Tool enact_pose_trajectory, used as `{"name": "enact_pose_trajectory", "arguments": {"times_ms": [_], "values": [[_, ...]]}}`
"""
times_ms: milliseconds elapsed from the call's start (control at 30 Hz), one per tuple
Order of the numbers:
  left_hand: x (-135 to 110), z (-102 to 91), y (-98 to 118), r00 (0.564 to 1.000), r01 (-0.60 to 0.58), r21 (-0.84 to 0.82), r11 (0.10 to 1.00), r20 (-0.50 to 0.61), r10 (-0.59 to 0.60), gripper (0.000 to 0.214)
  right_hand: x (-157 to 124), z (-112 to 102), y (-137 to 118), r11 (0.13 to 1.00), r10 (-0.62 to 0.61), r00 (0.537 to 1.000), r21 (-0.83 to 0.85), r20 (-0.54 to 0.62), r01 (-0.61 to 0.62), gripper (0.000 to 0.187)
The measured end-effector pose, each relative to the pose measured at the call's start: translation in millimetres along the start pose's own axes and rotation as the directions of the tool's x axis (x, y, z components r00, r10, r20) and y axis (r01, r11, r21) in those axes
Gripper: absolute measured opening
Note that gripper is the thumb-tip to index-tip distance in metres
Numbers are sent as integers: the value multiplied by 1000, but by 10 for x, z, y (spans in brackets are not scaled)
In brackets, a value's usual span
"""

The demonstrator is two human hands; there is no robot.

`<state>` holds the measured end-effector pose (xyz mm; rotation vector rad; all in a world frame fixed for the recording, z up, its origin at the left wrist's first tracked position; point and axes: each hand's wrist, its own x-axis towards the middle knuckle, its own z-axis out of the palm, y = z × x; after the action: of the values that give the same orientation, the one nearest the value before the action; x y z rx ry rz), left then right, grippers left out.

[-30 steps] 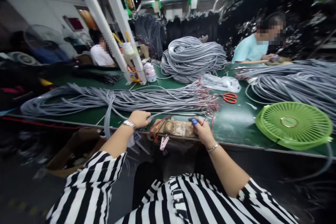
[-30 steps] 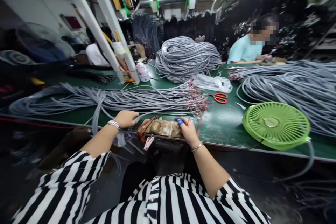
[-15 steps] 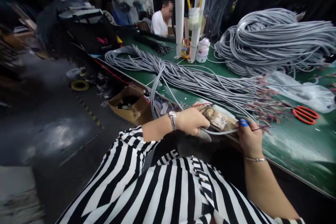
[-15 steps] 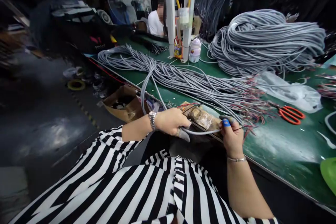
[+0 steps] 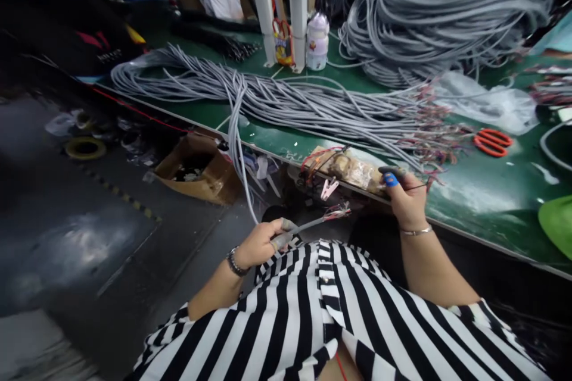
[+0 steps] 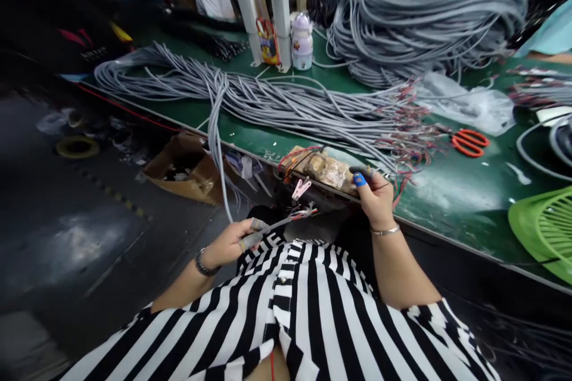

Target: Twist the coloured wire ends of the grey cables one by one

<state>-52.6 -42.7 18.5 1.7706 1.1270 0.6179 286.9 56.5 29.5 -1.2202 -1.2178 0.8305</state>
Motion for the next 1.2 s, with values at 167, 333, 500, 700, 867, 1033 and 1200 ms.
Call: {"name": "enact_pose_trajectory", "arguments": {"times_ms": [167, 333, 500, 700, 867, 1033, 1200], "values": [[-62, 75, -149, 997, 72, 242, 968, -58, -60, 25, -341, 125, -83, 999, -37, 976, -8, 216, 40, 17], [77, 120, -134, 999, 34, 28, 999, -23, -33, 33, -729, 292, -43, 981, 150, 902, 52, 404, -187, 21], [192, 151, -133, 999, 43, -159, 986, 8, -42, 43, -817, 508, -44, 880, 272, 745, 155, 609, -449, 33], [233, 206, -87, 998, 67, -149, 987, 10, -66, 35, -692, 827, -164, 885, 186, 770, 238, 610, -401, 30], [286, 331, 47, 960, 95, -402, 910, -204, -191, 35, -681, 1054, -199, 922, 148, 787, 204, 599, -329, 31], [303, 401, 82, 937, 38, -607, 794, -254, -240, 42, -762, 1096, -220, 910, 157, 794, 226, 588, -347, 28], [281, 399, 35, 902, -42, -749, 661, -313, -297, 41, -845, 1067, -166, 864, 217, 726, 218, 652, -454, 32]]}}
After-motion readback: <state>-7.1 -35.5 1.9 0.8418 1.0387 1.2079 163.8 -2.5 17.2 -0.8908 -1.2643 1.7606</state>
